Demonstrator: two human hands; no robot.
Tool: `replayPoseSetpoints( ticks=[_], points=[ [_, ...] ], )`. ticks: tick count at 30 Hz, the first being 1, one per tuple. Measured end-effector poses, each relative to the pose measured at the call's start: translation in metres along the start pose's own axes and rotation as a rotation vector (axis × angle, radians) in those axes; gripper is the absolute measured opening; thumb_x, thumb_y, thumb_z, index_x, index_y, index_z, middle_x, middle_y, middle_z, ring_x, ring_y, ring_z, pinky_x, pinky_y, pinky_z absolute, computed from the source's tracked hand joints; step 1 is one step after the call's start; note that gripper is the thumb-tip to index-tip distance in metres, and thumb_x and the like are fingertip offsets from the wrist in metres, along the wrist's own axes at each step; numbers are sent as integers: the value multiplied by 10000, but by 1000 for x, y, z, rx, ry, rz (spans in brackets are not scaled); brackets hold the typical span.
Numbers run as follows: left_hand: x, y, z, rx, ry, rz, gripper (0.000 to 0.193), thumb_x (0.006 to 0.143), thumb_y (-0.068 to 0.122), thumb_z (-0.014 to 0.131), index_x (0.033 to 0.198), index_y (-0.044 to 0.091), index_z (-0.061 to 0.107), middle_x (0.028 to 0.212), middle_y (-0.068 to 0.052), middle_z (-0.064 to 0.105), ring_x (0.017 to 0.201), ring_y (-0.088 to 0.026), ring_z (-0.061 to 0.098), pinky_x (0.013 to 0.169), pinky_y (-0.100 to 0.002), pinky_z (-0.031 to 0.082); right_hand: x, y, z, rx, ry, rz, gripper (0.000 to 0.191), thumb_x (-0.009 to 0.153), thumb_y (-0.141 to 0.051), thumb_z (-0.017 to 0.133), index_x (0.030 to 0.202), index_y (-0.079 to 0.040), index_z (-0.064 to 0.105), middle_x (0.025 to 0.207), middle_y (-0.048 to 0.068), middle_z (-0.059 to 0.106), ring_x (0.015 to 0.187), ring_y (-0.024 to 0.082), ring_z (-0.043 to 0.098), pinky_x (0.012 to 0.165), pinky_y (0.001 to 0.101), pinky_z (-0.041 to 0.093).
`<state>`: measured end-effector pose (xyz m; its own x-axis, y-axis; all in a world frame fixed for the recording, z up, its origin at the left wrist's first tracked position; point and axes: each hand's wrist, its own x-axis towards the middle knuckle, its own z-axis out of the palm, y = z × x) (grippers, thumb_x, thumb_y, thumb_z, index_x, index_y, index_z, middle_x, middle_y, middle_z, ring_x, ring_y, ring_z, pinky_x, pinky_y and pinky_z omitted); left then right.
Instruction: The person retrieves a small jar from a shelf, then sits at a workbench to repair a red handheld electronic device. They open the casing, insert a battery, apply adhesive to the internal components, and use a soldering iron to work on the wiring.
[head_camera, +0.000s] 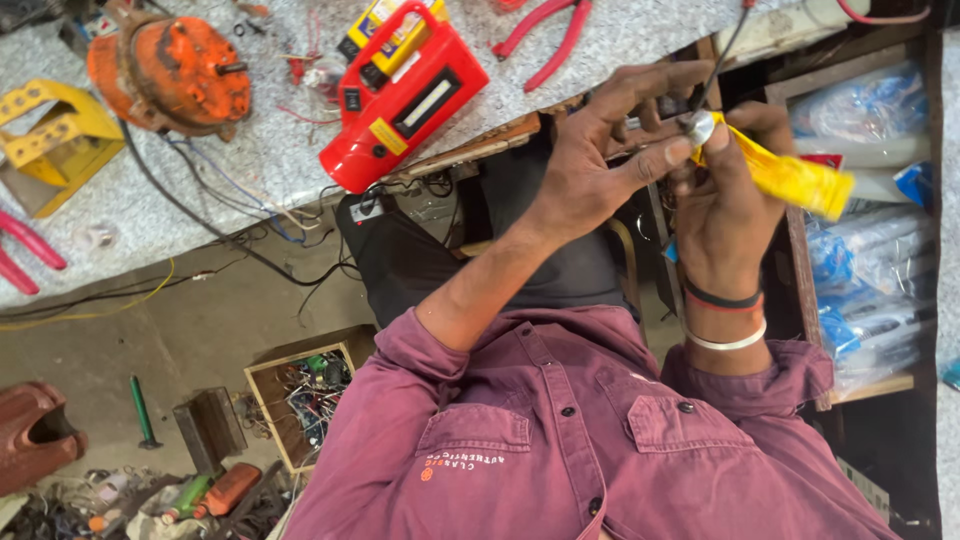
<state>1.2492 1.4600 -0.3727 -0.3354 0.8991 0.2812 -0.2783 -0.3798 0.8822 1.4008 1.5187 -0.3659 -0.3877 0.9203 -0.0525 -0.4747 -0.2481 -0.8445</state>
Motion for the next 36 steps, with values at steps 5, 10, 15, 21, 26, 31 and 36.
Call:
replayPoseSetpoints(
  ticks=[5,10,15,21,26,31,36],
  points=[
    [-9,-9,13,-264,265,-111,173,962,88,770,1126,41,737,1053,-55,677,926,-120,621,774,-237,525,-20,25,13,-496,29,-428,287,1140,-139,782,1142,-32,516,974,57,588,710,166,623,657,275,531],
    [-12,-7,-6,26,124,215,157,953,160,786,1091,92,754,1034,17,682,1130,-91,625,959,-273,579,-8,24,-6,19,-43,79,258,1089,-125,748,1114,-16,515,970,69,613,754,127,617,597,188,442],
    [-12,-2,-16,566,-76,486,182,877,182,809,1042,116,773,1075,22,731,1194,-218,602,1023,-346,483,5,11,-44,635,-122,655,142,1129,-90,661,1148,-25,537,977,42,628,694,80,601,583,123,480],
    [-28,-46,35,124,190,34,141,904,165,854,1005,99,781,1012,31,705,1066,-127,635,983,-275,507,-46,33,-56,33,146,6,152,1095,-54,662,1179,-88,540,1042,44,638,860,123,664,737,240,566],
    [-39,-71,40,155,-180,-19,212,880,150,851,1080,130,785,1031,30,659,1008,-142,599,936,-283,487,-64,19,-106,477,248,385,89,1111,-110,630,1132,-29,601,930,51,653,701,101,637,566,156,500],
    [-36,-76,61,376,-484,207,284,923,167,795,1205,167,760,1207,17,652,1115,-184,553,1011,-323,428,-86,11,-149,737,295,605,115,1079,-120,639,1134,-19,632,898,98,681,660,114,669,530,152,532],
    [-42,-79,85,307,-407,37,637,897,193,769,1472,176,498,1413,-39,507,1292,-228,477,1138,-360,380,-103,-2,-168,105,504,220,163,1045,-129,651,1176,-35,624,925,78,687,678,150,683,515,216,518]
  ],
)
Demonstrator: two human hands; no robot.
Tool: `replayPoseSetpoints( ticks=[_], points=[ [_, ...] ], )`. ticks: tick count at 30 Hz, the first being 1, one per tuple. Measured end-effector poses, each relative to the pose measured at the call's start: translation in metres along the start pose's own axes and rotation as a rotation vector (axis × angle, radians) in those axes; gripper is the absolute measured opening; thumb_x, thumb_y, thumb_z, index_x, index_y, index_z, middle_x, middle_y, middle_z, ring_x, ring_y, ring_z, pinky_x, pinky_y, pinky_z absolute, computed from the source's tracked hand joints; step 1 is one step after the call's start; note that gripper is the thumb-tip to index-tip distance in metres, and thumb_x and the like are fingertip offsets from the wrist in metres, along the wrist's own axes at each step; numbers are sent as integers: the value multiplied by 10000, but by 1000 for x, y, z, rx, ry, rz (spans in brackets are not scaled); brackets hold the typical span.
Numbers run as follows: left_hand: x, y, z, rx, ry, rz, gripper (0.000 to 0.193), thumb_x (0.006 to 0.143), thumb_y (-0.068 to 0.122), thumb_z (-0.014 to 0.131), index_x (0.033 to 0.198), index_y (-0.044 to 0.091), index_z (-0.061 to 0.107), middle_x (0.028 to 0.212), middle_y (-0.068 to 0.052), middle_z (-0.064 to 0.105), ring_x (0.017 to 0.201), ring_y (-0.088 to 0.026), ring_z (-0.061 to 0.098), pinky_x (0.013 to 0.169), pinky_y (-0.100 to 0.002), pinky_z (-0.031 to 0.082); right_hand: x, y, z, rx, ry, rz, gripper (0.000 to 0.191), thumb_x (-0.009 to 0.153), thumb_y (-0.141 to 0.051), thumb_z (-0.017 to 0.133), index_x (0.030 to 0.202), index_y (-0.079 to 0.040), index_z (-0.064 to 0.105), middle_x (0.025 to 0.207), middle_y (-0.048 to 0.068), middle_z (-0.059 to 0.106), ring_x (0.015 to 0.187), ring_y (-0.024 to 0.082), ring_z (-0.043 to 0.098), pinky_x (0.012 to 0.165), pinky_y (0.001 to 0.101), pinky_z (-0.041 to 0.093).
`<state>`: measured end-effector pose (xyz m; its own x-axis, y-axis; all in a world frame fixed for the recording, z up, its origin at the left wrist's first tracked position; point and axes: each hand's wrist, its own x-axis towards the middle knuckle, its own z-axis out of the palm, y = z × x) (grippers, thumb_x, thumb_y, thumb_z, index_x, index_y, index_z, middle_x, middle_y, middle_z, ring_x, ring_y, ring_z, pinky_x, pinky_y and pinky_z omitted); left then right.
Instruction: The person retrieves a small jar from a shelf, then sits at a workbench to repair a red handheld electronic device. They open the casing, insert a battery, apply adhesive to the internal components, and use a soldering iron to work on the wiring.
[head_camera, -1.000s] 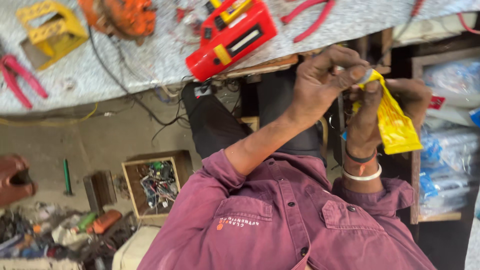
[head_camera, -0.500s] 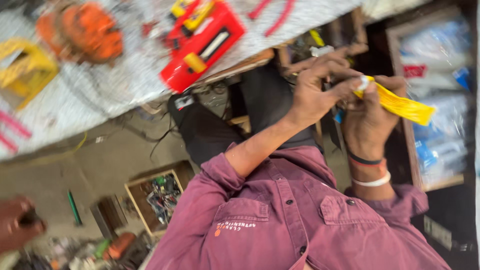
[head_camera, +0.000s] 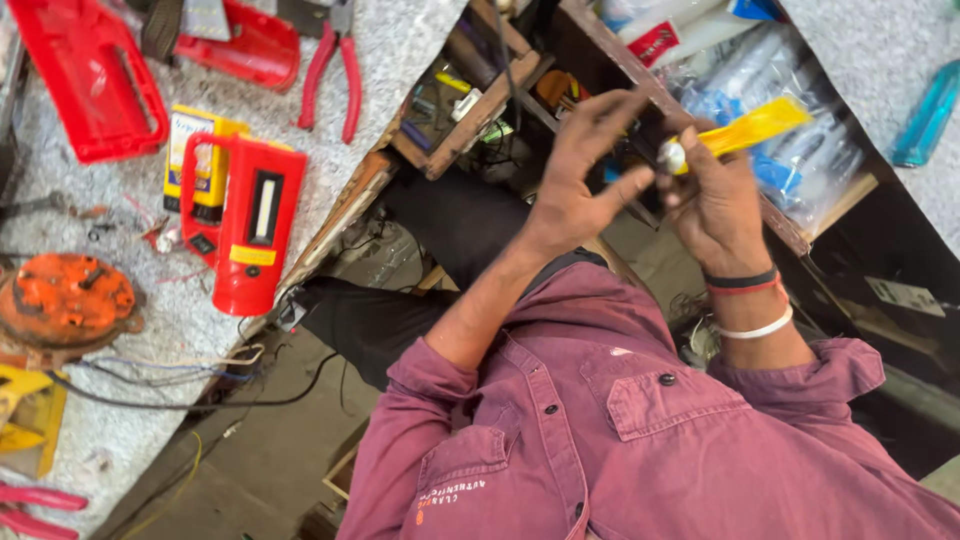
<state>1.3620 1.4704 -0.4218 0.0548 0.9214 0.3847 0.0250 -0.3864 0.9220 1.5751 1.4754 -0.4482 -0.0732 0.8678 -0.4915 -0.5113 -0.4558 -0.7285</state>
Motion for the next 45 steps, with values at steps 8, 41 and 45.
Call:
replayPoseSetpoints(
  ticks=[8,41,45],
  points=[
    [-20,-21,9,-130,131,-288,513,990,136,748,1481,154,600,1193,43,592,902,-45,497,773,-183,444,59,-68,-28,-1000,111,-645,508,1034,-59,780,1386,28,425,981,141,687,713,167,691,606,300,556],
    [-2,-99,62,-319,130,-818,1232,795,570,735,1640,212,-87,1692,-138,110,1515,-368,282,989,-541,460,19,-42,-22,-1682,-80,-952,499,1009,-240,740,1424,-9,589,1474,212,546,1372,392,485,1185,496,331],
    [14,-95,95,-544,103,-1014,1268,740,656,636,1617,197,-157,1698,-116,-27,1428,-409,337,871,-566,586,2,-23,-31,-1852,136,-1052,559,986,-341,852,1445,-88,657,1556,173,500,1498,402,367,1204,559,282]
  ],
)
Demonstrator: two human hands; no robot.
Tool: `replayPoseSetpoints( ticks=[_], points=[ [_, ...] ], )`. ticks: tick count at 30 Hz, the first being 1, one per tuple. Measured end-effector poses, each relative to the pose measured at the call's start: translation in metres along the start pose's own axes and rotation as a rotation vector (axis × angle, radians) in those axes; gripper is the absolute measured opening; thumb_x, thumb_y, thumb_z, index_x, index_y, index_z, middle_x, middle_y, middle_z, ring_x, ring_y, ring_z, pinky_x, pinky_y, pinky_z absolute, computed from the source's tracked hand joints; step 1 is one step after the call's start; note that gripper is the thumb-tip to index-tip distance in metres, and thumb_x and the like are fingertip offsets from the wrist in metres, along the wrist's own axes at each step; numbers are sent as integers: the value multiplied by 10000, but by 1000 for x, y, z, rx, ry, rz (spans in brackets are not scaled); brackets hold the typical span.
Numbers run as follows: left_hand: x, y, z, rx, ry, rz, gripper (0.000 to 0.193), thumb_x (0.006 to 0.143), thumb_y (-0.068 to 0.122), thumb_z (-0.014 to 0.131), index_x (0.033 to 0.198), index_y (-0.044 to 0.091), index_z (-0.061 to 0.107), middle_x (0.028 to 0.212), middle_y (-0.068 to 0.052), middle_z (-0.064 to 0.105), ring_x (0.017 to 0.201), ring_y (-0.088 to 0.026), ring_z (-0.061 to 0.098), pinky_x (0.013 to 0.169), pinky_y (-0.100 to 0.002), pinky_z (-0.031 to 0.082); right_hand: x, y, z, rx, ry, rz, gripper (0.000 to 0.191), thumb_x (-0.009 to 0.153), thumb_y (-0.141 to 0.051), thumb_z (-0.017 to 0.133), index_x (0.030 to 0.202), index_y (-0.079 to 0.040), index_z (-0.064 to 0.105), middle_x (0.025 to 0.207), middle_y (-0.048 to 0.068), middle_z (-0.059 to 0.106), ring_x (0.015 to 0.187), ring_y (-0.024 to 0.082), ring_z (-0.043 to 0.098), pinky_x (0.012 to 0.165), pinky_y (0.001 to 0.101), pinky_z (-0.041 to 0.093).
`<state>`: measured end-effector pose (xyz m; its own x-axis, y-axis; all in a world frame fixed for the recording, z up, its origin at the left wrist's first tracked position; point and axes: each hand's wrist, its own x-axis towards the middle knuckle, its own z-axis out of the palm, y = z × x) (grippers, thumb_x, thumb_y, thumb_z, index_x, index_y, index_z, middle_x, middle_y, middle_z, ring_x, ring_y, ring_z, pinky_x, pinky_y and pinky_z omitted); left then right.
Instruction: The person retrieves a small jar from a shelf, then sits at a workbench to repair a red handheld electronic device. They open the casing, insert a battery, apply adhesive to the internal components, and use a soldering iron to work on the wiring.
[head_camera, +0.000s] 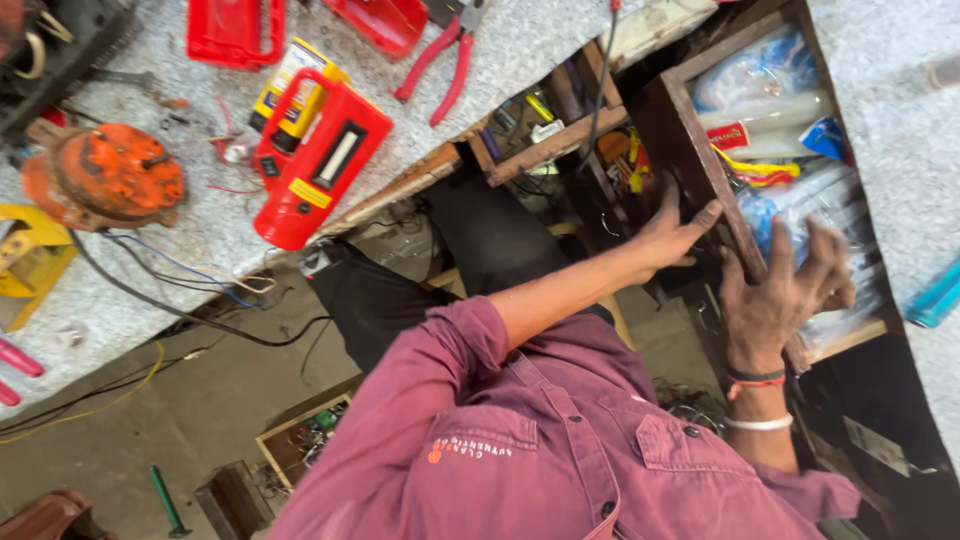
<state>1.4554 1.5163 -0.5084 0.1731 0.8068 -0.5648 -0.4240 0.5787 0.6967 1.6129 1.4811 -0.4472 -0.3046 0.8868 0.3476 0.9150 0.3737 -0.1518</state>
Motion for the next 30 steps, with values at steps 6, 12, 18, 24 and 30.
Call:
replayPoseSetpoints(
  ticks=[6,12,18,24,30],
  points=[
    [36,15,36,-244,9,123,1165,782,507,722,1634,115,31,1658,-190,164,1329,-414,478,805,-518,630,22,23,-5,-46,97,121,869,934,-508,795,1645,-144,453,1683,184,311,1547,438,174,1311,569,200],
    [63,46,41,-56,-168,12,1144,788,445,771,1623,180,34,1624,-140,224,1341,-308,465,907,-533,623,59,45,-5,-210,293,183,798,974,-610,772,1577,-152,521,1618,136,423,1519,342,297,1212,544,270],
    [27,43,3,-489,-242,-50,886,949,667,561,1633,156,324,1530,-177,496,1163,-278,571,903,-383,497,58,-52,15,700,89,72,546,1135,-370,592,1505,26,526,1478,191,604,1347,372,620,1109,442,507],
    [-95,56,-112,-391,-81,532,668,1125,454,530,1672,139,312,1627,-82,480,1417,-131,530,1196,-303,435,60,-158,30,975,-58,-278,237,1084,-187,668,1246,-16,695,1380,207,637,1195,342,668,1051,415,542],
    [-288,59,-195,216,696,863,490,1091,177,674,1551,101,524,1264,-41,681,1079,-165,655,985,-300,544,95,-231,34,1140,-223,-475,196,1086,-109,710,1228,23,679,1198,138,724,1100,219,703,983,329,560]
  ],
)
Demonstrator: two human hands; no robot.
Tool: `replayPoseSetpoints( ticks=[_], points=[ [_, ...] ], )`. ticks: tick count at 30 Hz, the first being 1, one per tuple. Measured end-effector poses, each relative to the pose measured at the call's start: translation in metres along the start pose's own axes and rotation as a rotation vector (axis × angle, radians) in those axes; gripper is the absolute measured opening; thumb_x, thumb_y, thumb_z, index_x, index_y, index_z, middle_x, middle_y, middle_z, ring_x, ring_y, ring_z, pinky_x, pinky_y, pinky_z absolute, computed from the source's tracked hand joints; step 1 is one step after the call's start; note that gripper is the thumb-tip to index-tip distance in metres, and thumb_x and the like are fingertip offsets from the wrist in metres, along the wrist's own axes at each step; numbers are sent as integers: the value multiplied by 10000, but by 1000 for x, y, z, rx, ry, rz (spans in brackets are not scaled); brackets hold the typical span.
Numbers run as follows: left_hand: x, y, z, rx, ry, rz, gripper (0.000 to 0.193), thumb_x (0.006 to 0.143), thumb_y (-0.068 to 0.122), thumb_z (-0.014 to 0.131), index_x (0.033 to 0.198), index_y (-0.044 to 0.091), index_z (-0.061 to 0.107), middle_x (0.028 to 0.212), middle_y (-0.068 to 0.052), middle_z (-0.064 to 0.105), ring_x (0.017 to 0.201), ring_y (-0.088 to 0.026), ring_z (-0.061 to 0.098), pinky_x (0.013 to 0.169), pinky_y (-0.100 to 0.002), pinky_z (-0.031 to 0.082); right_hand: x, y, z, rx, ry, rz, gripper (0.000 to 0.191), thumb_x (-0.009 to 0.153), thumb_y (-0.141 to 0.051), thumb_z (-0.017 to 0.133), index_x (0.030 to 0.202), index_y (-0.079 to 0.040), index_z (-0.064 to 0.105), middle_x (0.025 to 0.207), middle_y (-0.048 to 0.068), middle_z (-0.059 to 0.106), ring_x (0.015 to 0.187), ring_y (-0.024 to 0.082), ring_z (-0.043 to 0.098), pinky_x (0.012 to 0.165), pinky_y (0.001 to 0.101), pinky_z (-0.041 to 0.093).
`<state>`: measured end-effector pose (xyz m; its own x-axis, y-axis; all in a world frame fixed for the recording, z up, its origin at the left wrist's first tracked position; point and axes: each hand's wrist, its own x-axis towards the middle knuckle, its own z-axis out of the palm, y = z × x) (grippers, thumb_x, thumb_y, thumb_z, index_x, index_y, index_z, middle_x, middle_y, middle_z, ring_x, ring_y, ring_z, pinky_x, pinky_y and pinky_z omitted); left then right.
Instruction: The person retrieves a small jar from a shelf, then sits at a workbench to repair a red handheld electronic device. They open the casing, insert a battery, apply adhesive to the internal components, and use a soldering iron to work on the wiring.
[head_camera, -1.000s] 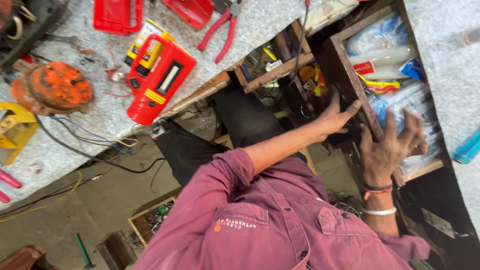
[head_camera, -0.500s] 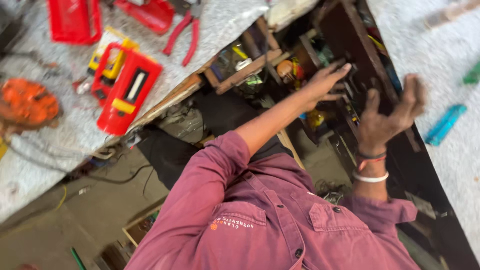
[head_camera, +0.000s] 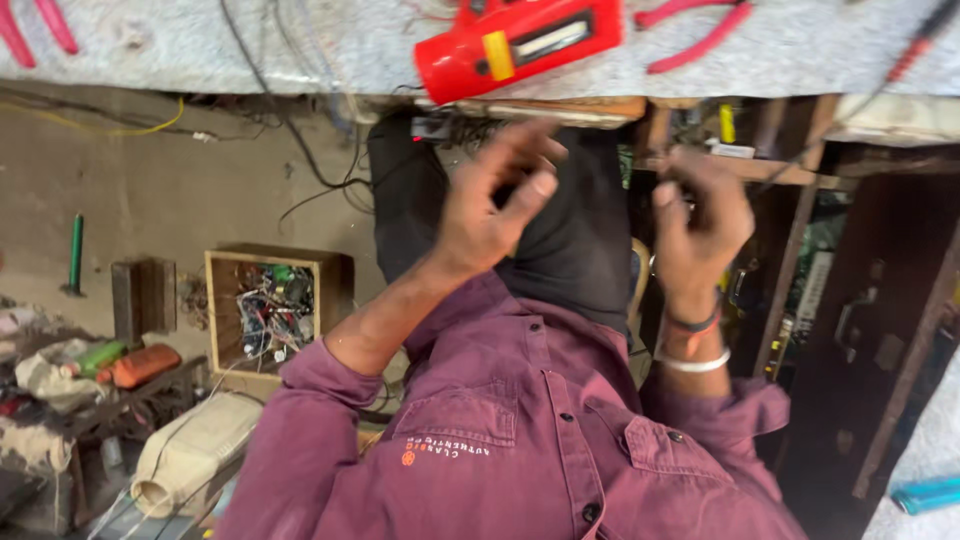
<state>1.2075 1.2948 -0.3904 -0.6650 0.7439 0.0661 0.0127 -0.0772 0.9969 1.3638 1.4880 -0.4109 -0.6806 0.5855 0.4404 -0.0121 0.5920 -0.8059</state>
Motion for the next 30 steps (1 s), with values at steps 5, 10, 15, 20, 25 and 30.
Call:
replayPoseSetpoints(
  ticks=[5,10,15,20,25,30],
  points=[
    [32,26,-59,760,379,319,512,1037,200,786,1459,150,500,1386,-62,602,1290,-257,587,1143,-362,473,81,-1,49,101,-99,87,322,1092,-75,734,1366,14,589,1288,106,665,1119,191,657,932,310,551],
    [79,10,-56,920,415,299,739,926,275,824,1532,142,422,1496,-104,496,1364,-314,482,1198,-461,356,117,-5,84,160,-217,-15,426,1063,13,713,1438,-12,513,1420,104,635,1221,199,656,955,297,540],
    [88,3,-52,894,419,218,705,892,296,832,1486,186,467,1416,-70,504,1330,-290,508,1180,-451,359,119,-1,99,216,-168,93,374,1090,66,745,1420,-1,581,1394,84,624,1160,148,620,964,266,561],
    [90,1,-56,883,412,197,670,898,226,816,1471,214,469,1399,-26,500,1307,-233,519,1164,-403,354,120,1,103,243,-140,193,414,1027,126,745,1392,10,589,1378,75,625,1183,136,635,926,237,565],
    [94,-1,-53,903,449,190,727,873,217,816,1505,233,456,1395,-25,493,1295,-225,515,1160,-408,348,122,-3,108,256,-113,249,402,1025,134,750,1371,17,582,1359,76,645,1138,133,660,881,230,553],
    [98,-2,-46,908,487,152,811,828,234,831,1527,248,421,1384,-22,497,1295,-192,525,1139,-407,344,120,-2,110,232,-106,228,400,1031,135,748,1366,18,565,1343,74,635,1128,131,656,872,227,555]
  ],
)
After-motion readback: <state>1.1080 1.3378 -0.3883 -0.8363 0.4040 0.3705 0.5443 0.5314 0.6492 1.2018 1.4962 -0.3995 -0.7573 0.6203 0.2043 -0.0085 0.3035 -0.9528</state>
